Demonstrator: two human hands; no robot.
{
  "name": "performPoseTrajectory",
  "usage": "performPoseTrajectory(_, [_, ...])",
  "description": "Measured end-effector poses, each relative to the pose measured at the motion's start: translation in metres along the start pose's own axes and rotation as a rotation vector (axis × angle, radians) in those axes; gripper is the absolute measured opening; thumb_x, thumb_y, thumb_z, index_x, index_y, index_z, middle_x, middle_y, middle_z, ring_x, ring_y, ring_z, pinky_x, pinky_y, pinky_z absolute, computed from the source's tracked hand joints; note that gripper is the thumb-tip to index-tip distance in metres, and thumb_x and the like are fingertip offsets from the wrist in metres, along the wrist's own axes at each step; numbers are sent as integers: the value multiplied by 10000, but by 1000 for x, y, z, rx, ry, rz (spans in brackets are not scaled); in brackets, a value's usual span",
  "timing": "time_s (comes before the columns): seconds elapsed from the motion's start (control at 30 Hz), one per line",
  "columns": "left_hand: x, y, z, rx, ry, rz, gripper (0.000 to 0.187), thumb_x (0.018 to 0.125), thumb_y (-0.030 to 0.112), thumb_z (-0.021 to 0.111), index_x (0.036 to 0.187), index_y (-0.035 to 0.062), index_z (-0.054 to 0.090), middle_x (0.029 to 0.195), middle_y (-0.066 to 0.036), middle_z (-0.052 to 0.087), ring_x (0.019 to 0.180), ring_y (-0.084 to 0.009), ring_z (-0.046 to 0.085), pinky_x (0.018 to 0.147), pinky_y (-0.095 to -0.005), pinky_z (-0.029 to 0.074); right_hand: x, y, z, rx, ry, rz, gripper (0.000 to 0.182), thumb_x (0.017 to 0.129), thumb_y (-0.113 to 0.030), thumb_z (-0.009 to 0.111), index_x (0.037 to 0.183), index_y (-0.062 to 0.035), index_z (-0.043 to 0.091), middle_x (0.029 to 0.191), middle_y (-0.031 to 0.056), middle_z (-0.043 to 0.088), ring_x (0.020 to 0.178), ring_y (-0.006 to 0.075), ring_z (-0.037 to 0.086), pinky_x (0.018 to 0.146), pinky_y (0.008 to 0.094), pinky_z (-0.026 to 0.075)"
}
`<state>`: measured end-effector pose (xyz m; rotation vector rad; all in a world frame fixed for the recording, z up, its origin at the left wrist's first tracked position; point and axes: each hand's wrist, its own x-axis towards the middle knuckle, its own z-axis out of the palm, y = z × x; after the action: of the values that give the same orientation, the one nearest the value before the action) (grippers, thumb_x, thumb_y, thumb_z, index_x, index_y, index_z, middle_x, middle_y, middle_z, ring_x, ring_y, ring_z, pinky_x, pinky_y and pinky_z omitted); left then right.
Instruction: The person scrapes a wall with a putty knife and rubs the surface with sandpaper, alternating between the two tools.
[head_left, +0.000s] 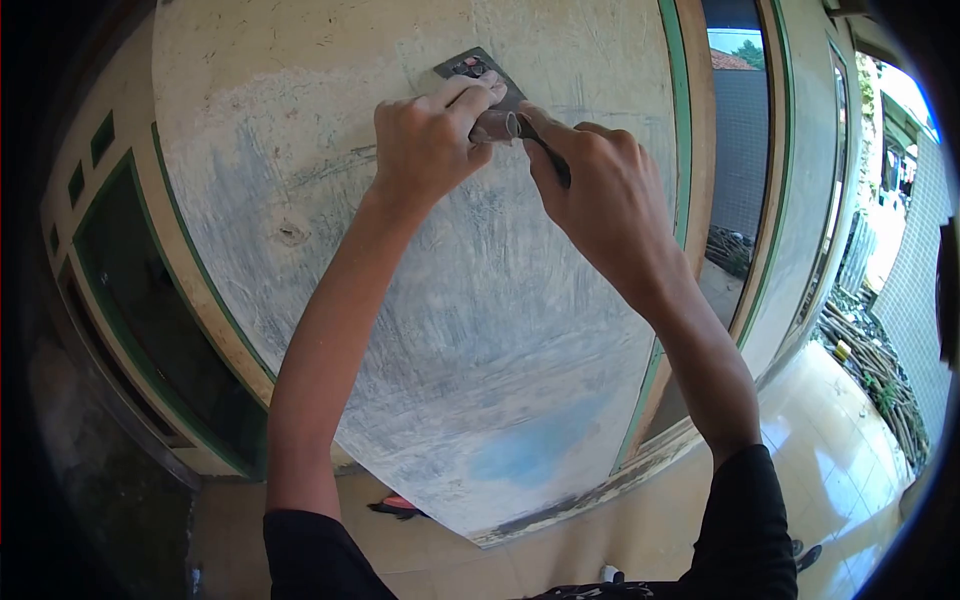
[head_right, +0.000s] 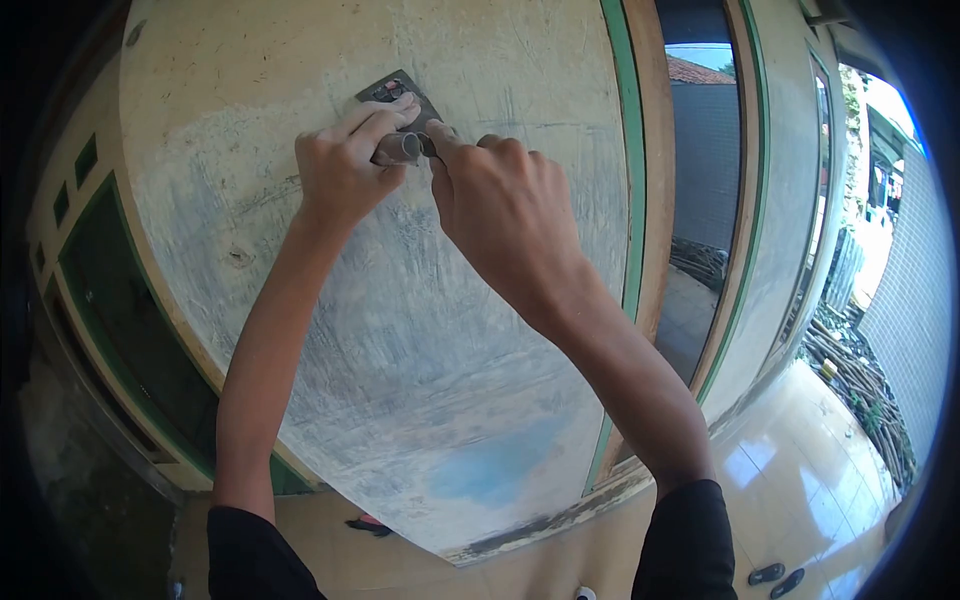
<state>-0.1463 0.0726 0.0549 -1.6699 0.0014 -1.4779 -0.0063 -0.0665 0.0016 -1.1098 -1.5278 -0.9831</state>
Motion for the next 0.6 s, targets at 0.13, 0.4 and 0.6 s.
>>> performPoseTrajectory(0.13, [14,-7,3,-4,32,-8,286,643,119,741,924,170,741,856,30,734,615,-229,691,518,-329,533,18,1,-1,-6,23,22,279,914,-105,615,1151,17,695,684,191,672,525,268,658,470,364,512])
performPoseTrajectory(0.4, [12,-10,4,-30,69,-37,283,647,133,752,927,176,747,853,36,734,612,-217,689,530,-322,543,21,1,-4,14,-13,18,247,914,-107,620,1105,23,705,690,198,675,532,281,663,491,367,530])
performPoseTrajectory(0.6, [5,0,4,-23,97,-73,274,650,150,759,922,182,759,835,35,735,616,-212,692,532,-326,544,6,-3,5,-36,22,-5,207,920,-112,617,1051,20,709,692,189,679,547,285,672,501,369,534])
